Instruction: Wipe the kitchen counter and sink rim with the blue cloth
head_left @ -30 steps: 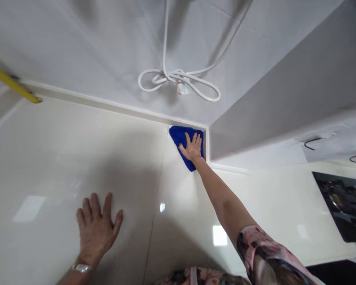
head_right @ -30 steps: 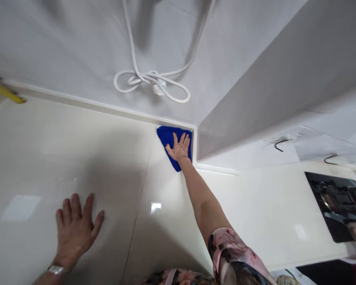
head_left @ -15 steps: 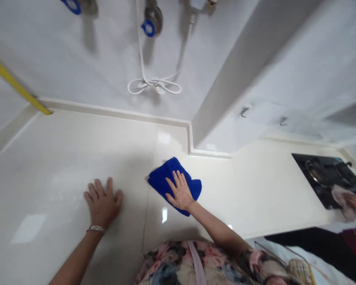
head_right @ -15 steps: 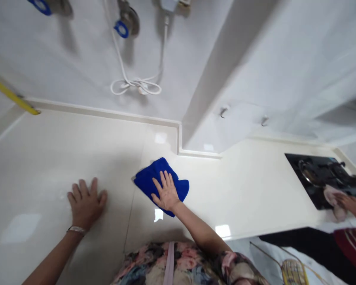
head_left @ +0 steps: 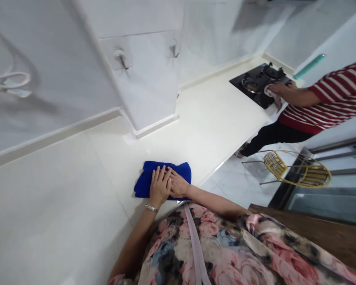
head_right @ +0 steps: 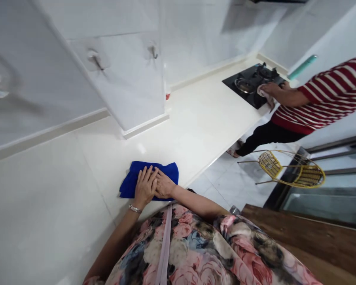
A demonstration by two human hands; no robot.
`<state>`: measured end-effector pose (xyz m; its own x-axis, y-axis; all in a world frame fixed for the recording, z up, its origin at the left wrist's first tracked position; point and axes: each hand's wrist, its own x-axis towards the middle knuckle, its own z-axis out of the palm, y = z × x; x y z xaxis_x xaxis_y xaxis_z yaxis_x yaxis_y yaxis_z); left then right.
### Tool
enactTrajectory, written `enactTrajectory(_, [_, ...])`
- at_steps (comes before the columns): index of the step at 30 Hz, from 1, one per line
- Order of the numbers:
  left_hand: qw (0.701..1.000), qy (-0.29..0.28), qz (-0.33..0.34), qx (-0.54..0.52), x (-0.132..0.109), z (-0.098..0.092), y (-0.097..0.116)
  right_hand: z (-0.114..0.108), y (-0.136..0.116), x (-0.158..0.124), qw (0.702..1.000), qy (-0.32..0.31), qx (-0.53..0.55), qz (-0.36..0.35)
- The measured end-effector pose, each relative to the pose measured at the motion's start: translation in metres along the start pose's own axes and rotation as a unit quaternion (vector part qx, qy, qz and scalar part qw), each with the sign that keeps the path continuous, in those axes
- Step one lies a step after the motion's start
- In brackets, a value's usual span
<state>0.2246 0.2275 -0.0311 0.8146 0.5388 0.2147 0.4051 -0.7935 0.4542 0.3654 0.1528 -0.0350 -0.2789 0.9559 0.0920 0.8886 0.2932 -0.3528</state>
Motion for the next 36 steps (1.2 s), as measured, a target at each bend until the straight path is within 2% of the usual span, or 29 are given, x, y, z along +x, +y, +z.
enactTrajectory(3, [0.999, -0.023, 0.027, 0.001, 0.018, 0.019, 0.018, -0.005, 0.012, -0.024, 0.999, 0.008, -0.002, 0.043])
enactTrajectory(7, [0.998, -0.028, 0.053, -0.010, 0.027, 0.031, 0.029, -0.017, 0.026, -0.049, 0.998, 0.008, 0.004, 0.061])
enactTrajectory(13, [0.999, 0.001, 0.048, -0.001, 0.024, 0.036, 0.027, -0.037, 0.048, -0.083, 0.986, 0.054, 0.013, 0.158])
enactTrajectory(18, [0.996, -0.052, 0.059, 0.041, 0.032, 0.034, 0.035, -0.036, 0.053, -0.089, 0.980, 0.074, 0.012, 0.183])
enactTrajectory(24, [0.992, -0.101, 0.074, 0.026, 0.081, 0.043, 0.043, -0.042, 0.070, -0.085, 0.966, 0.086, 0.017, 0.243])
enactTrajectory(30, [0.983, -0.141, 0.115, 0.002, 0.139, 0.059, 0.056, -0.058, 0.108, -0.101, 0.948, 0.105, 0.018, 0.300])
enactTrajectory(36, [0.975, -0.160, 0.155, -0.004, 0.192, 0.077, 0.078, -0.076, 0.150, -0.122, 0.936, 0.119, 0.024, 0.330])
